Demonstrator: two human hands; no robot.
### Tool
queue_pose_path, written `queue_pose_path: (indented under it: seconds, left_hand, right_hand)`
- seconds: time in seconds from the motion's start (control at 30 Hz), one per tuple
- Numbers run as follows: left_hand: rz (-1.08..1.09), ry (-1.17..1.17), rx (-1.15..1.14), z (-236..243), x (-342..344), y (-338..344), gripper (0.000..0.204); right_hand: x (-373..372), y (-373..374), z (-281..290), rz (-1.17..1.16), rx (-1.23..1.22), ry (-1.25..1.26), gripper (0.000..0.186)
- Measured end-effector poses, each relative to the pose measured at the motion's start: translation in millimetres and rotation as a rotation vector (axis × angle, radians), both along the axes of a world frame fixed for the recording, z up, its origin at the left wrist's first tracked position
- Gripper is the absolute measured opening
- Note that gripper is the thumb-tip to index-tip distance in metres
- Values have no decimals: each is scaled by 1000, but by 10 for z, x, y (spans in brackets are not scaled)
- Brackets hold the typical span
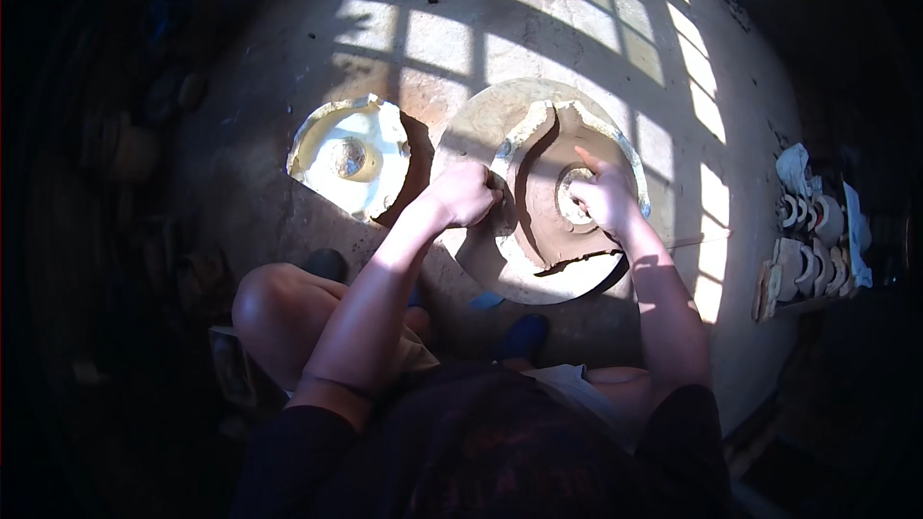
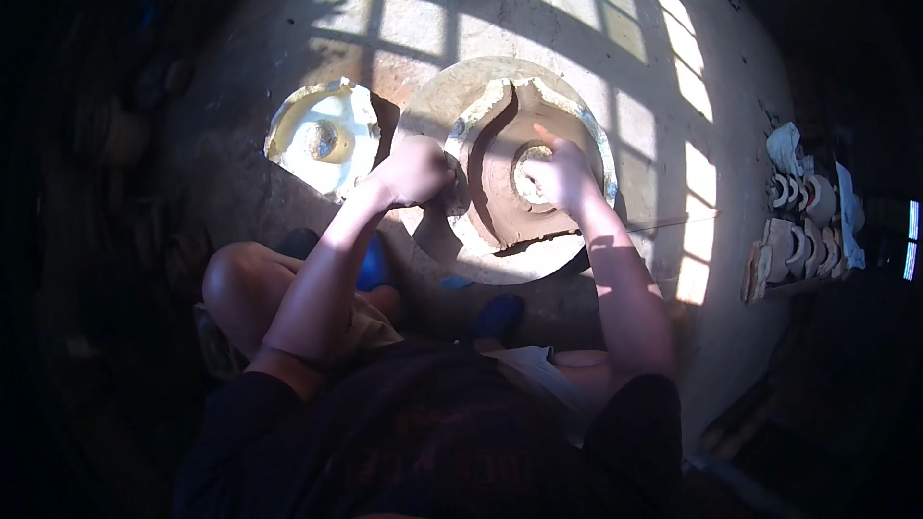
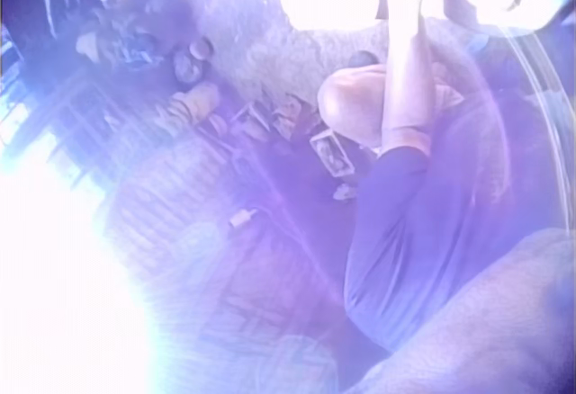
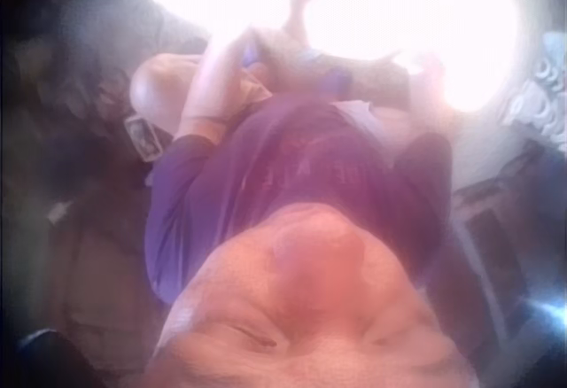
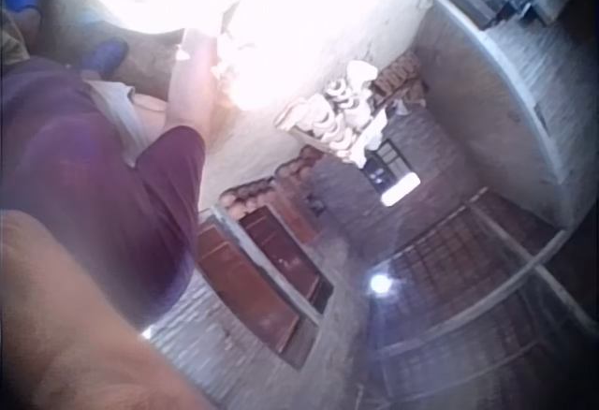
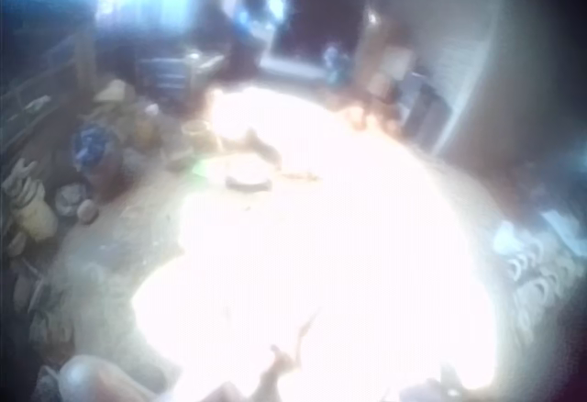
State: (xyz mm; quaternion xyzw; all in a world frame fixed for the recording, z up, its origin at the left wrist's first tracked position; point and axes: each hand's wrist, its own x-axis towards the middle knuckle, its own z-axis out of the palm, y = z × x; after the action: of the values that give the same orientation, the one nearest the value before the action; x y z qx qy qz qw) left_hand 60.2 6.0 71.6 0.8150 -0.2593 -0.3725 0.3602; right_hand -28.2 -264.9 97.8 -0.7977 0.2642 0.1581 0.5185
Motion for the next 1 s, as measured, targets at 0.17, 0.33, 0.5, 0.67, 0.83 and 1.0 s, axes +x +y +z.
queue_pose_path:
  seconds: [0.17,0.33,0.5,0.67,0.83,1.0]
  left_hand:
    - [9,-135,-14,-200,2,-23,35]
    - [110,-98,14,-153,20,-68,36]
    - [227,-221,-30,-215,12,-152,35]
    - [390,-250,-72,-261,48,-198,34]
    - [486,-172,-235,-302,87,-213,32]
    - [529,-123,-286,-373,107,-234,34]
  right_hand:
    - [52,77,100,243,-137,58,77]
    - [18,129,105,362,-156,17,73]
    - [-27,145,81,471,-48,-29,68]
    - [-79,327,296,794,-424,-114,72]
    - [-95,406,418,961,-629,-99,76]
    - [-165,449,548,1098,-735,13,80]
